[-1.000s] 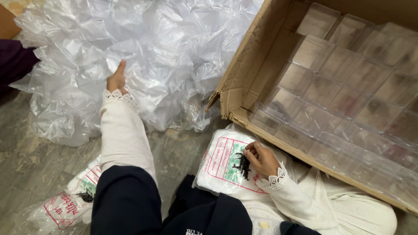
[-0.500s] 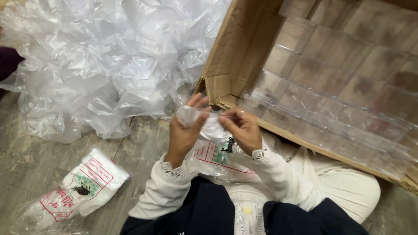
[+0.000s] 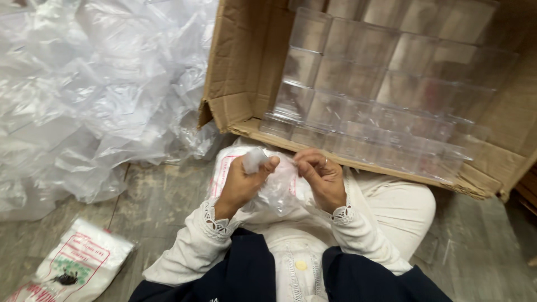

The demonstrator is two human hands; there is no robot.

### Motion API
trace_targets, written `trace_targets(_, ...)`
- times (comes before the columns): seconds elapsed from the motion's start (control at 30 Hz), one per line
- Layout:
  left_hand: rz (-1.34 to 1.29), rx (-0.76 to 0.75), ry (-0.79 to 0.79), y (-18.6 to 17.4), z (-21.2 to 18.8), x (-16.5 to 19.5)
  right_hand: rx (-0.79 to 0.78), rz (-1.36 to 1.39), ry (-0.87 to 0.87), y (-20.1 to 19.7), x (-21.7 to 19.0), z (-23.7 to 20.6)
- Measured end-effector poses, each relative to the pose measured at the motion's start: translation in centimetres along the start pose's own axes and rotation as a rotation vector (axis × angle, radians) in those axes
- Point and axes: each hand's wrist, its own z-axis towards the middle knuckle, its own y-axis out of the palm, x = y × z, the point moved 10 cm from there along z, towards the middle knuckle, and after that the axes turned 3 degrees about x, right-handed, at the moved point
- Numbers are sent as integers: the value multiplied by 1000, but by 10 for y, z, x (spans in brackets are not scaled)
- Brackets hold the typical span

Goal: The person sits on the floor in front of a large cardboard box and removes clear plastic boxes from plastic bags one at a time. They pull each box out of its bag, open the bag, and stack the unpacked boxes inside the cardboard box.

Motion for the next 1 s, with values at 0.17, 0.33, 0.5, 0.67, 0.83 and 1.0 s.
trace_targets(0.17, -140, -236, 41, 52, -6, 18, -71, 552, 291, -9, 32, -26)
trace_targets(0.33, -370, -865, -133, 61, -38, 32, -86, -294, 272, -105, 13, -45)
trace_targets(0.5, -331, -787, -203, 88, 38, -25, -51, -384, 419, -203, 1, -43)
trace_targets(0.67, -72, -213, -307, 207, 183, -150, 425, -1362, 161, -280, 16, 35)
trace_targets(0.83, 34, -37, -292, 231, 194, -189, 536, -1298, 141, -300, 57, 10)
trace_targets(1.0, -192, -177, -257, 180, 156, -138, 700, -466, 79, -297, 89, 4)
